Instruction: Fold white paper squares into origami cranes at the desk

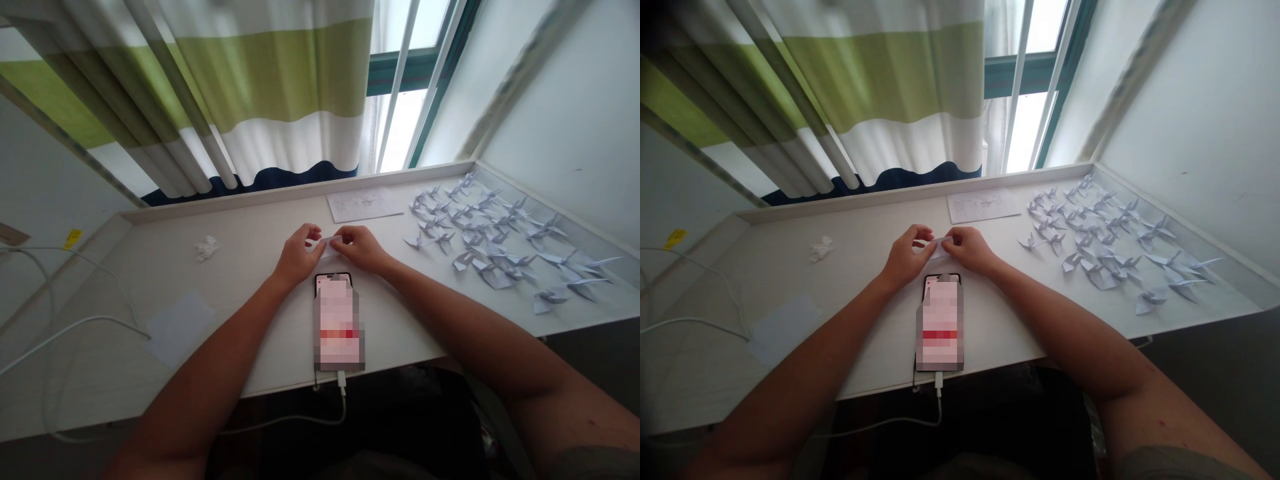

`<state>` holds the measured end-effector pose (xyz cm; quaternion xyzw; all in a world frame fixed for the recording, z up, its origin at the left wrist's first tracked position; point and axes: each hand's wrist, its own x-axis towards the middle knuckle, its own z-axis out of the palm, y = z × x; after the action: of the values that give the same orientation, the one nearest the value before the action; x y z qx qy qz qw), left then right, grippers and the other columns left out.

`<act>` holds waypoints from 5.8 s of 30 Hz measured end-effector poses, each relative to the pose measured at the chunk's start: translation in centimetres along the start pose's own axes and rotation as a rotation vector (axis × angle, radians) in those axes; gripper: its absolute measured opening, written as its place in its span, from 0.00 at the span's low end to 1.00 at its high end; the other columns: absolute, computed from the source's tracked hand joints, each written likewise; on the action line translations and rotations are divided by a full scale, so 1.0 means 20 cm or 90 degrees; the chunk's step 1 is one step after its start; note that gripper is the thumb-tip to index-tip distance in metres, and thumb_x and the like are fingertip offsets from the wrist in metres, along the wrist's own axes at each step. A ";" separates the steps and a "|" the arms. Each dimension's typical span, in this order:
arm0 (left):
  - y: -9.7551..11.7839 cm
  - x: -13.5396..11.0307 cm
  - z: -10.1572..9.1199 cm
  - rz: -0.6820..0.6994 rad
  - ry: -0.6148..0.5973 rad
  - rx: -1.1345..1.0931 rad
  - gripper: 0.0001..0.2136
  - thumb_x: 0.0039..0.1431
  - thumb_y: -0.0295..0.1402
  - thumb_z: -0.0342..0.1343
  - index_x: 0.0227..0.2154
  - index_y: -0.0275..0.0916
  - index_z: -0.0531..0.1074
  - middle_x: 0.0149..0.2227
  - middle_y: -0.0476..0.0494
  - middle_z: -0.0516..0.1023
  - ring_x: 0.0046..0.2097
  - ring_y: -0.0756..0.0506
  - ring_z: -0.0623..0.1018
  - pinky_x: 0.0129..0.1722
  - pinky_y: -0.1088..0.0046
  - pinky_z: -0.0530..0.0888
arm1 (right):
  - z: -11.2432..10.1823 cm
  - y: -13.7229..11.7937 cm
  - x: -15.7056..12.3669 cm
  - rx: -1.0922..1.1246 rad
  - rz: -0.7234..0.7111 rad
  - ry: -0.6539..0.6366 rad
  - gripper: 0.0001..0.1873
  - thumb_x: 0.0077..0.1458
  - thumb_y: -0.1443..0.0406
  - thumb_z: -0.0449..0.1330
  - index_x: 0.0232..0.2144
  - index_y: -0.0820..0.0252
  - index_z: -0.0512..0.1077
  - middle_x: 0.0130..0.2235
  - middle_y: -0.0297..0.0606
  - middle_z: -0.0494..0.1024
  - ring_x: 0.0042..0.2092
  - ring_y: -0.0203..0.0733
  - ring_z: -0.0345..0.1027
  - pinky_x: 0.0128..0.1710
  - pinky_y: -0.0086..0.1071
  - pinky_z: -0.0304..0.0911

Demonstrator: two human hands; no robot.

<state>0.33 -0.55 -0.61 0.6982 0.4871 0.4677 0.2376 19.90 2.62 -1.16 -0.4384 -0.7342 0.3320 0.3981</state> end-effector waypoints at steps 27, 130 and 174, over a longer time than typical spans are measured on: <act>-0.05 0.02 -0.05 0.107 -0.204 0.225 0.08 0.63 0.38 0.61 0.37 0.45 0.86 0.48 0.37 0.86 0.54 0.32 0.80 0.62 0.49 0.71 | -0.07 0.13 0.04 -0.247 -0.150 -0.131 0.16 0.61 0.71 0.59 0.41 0.54 0.86 0.46 0.43 0.84 0.50 0.52 0.75 0.56 0.49 0.66; 0.00 0.02 0.03 -0.290 0.009 -0.444 0.22 0.42 0.45 0.80 0.34 0.37 0.78 0.33 0.46 0.84 0.35 0.47 0.82 0.44 0.63 0.81 | -0.03 0.02 0.02 0.279 -0.027 -0.092 0.21 0.52 0.49 0.74 0.34 0.59 0.77 0.33 0.37 0.82 0.35 0.40 0.75 0.40 0.37 0.73; 0.08 -0.01 0.06 -0.204 0.012 -0.387 0.22 0.43 0.48 0.80 0.32 0.36 0.83 0.33 0.43 0.86 0.37 0.44 0.85 0.38 0.65 0.85 | -0.05 -0.06 -0.01 0.218 -0.052 0.002 0.14 0.57 0.54 0.70 0.33 0.61 0.80 0.33 0.38 0.83 0.34 0.40 0.74 0.35 0.34 0.68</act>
<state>2.16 -1.32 0.04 0.5061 0.4308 0.5546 0.5007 20.41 2.08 0.17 -0.3346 -0.6836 0.4347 0.4814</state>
